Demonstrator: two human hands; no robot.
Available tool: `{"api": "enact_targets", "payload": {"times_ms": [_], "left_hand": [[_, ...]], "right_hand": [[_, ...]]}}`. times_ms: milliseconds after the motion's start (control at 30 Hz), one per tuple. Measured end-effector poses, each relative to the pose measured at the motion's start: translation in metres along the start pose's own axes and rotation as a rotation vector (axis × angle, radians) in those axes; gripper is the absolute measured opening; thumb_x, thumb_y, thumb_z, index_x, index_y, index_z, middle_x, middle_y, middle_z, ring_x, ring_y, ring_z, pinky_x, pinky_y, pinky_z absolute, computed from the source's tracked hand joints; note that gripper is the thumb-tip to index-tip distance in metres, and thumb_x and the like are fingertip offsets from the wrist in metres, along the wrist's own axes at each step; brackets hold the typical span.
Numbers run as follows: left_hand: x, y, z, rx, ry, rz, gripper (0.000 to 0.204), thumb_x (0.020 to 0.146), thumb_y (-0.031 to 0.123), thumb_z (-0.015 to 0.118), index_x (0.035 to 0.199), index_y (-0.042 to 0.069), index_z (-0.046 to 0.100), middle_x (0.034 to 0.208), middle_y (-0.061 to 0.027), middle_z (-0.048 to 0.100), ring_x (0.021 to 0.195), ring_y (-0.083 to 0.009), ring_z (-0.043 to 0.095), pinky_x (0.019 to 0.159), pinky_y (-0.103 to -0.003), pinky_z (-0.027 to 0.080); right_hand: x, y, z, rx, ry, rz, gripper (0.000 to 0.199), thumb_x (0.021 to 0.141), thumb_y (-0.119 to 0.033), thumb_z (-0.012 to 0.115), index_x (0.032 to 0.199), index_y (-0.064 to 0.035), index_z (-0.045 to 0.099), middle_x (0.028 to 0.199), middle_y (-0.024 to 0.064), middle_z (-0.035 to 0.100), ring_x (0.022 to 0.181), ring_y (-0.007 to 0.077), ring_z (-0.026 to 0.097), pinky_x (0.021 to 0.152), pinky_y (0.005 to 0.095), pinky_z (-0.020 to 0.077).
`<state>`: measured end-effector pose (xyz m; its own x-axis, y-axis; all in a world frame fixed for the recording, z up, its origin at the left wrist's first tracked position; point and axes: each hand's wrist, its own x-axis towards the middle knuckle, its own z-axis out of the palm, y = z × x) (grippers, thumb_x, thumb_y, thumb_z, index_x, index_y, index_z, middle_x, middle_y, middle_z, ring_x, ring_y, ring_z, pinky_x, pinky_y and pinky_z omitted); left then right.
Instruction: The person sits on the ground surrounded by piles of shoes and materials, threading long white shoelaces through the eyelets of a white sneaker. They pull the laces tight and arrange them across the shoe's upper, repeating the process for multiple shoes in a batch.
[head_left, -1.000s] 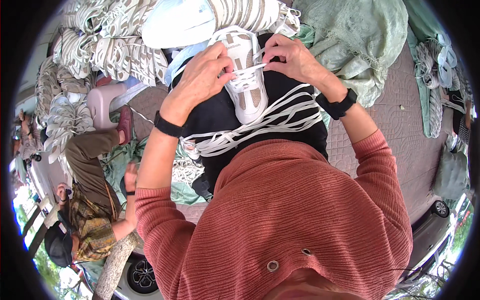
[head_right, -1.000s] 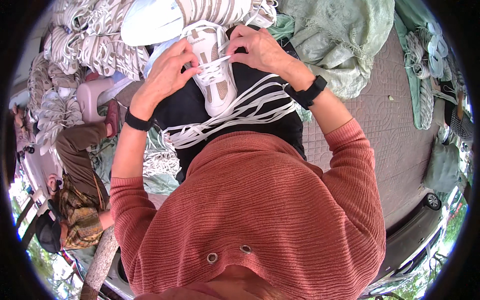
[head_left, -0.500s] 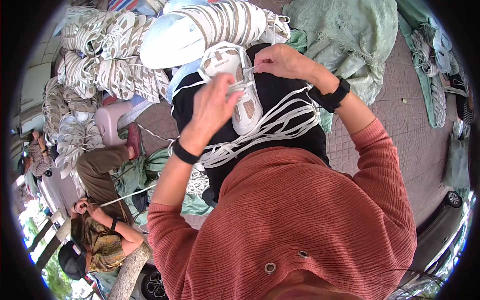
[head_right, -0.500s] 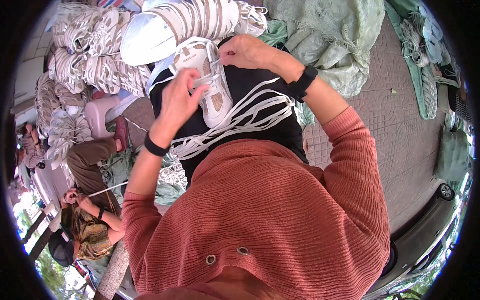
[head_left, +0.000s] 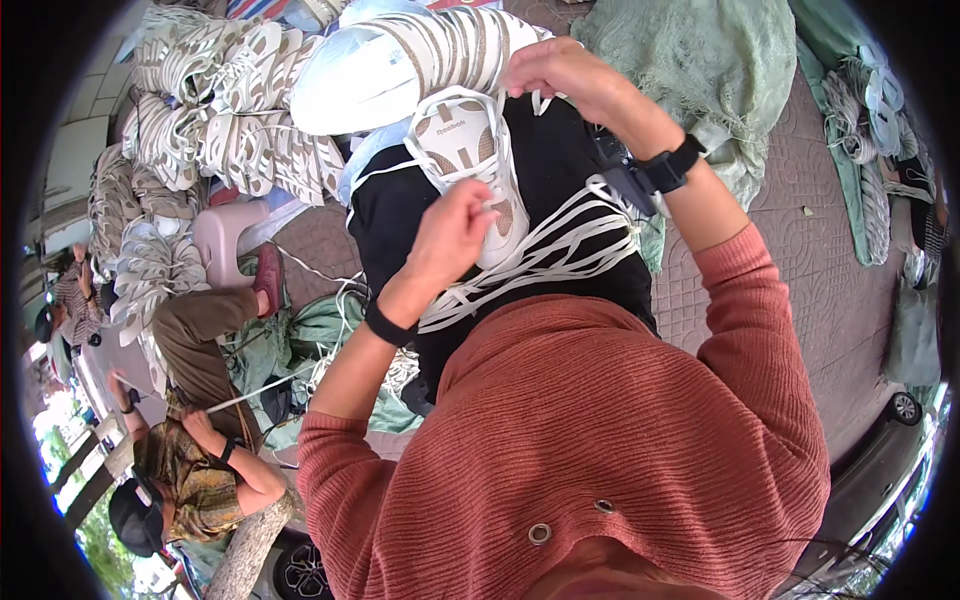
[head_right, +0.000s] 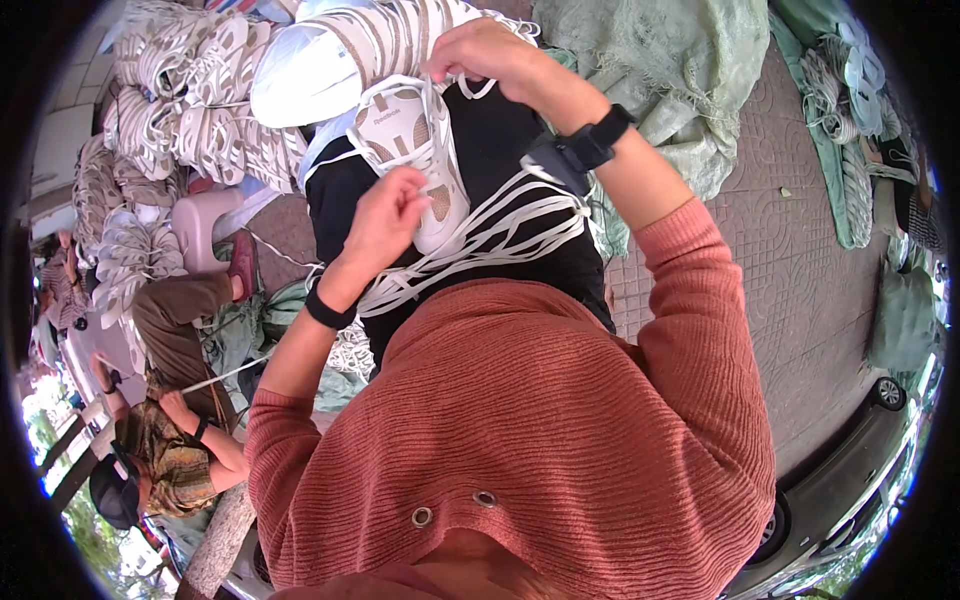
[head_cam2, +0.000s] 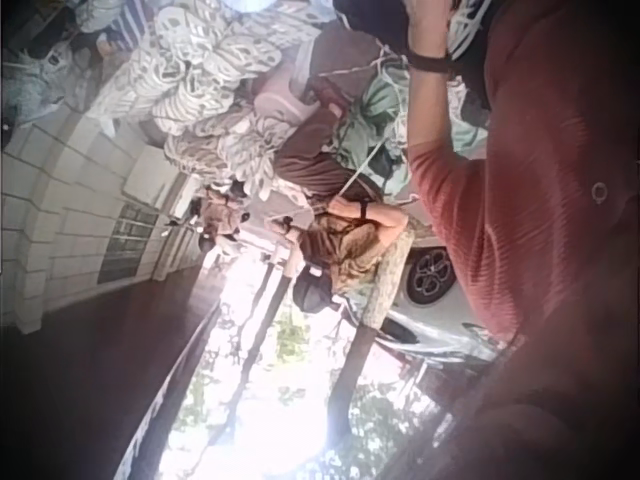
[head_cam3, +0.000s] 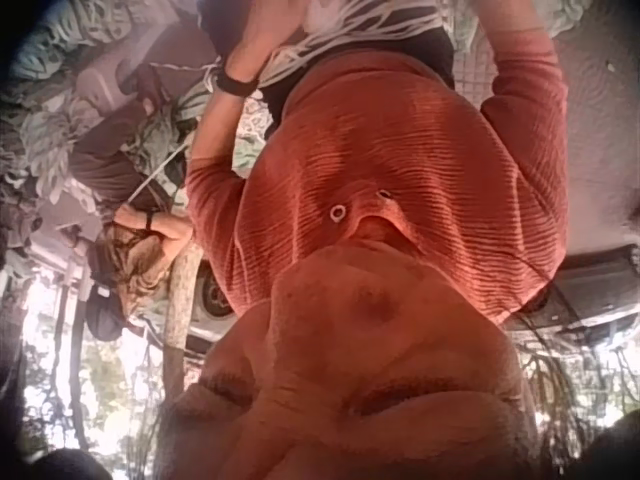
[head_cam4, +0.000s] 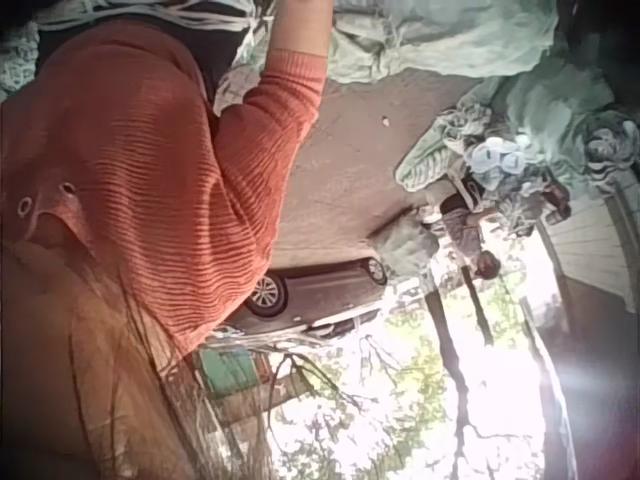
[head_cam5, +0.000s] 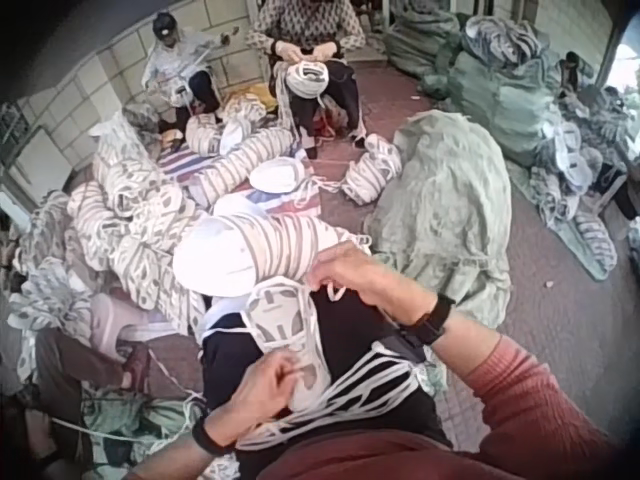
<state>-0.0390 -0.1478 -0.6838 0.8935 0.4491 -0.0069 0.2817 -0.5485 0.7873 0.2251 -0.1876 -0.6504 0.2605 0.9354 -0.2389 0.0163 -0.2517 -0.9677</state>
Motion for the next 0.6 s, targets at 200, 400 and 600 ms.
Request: {"api": "enact_targets", "payload": {"times_ms": [200,400,600], "left_hand": [[-0.003,-0.023,-0.035,-0.951,0.333,-0.691,0.020,0.091,0.023,0.064,0.091,0.003,0.058,0.071,-0.0003,0.053,0.053,-0.0086,0.048,0.045,-0.024,0.038],[0.030,-0.032,-0.030,-1.182,0.475,-0.801,0.023,0.087,0.022,0.070,0.078,0.009,0.054,0.067,0.0013,0.049,0.047,-0.0078,0.037,0.043,-0.025,0.029],[0.043,-0.041,-0.019,-1.206,0.671,-0.701,0.019,0.086,0.016,0.069,0.078,0.011,0.052,0.069,0.0027,0.048,0.057,-0.0089,0.043,0.053,-0.026,0.037]], "right_hand": [[-0.019,-0.007,-0.021,-0.714,-0.020,-0.408,0.008,0.081,-0.016,0.066,0.083,-0.0104,0.071,0.071,0.0038,0.064,0.069,0.0184,0.060,0.070,0.0294,0.0468],[-0.058,-0.013,-0.033,-1.321,0.184,-0.299,0.013,0.081,-0.026,0.066,0.080,-0.0140,0.070,0.073,0.0076,0.067,0.077,0.0250,0.066,0.071,0.0377,0.0505],[-0.080,0.014,-0.047,-0.404,0.208,0.020,0.024,0.093,-0.025,0.058,0.102,-0.0042,0.068,0.093,0.0099,0.072,0.081,0.0215,0.068,0.073,0.0318,0.0525]]}}
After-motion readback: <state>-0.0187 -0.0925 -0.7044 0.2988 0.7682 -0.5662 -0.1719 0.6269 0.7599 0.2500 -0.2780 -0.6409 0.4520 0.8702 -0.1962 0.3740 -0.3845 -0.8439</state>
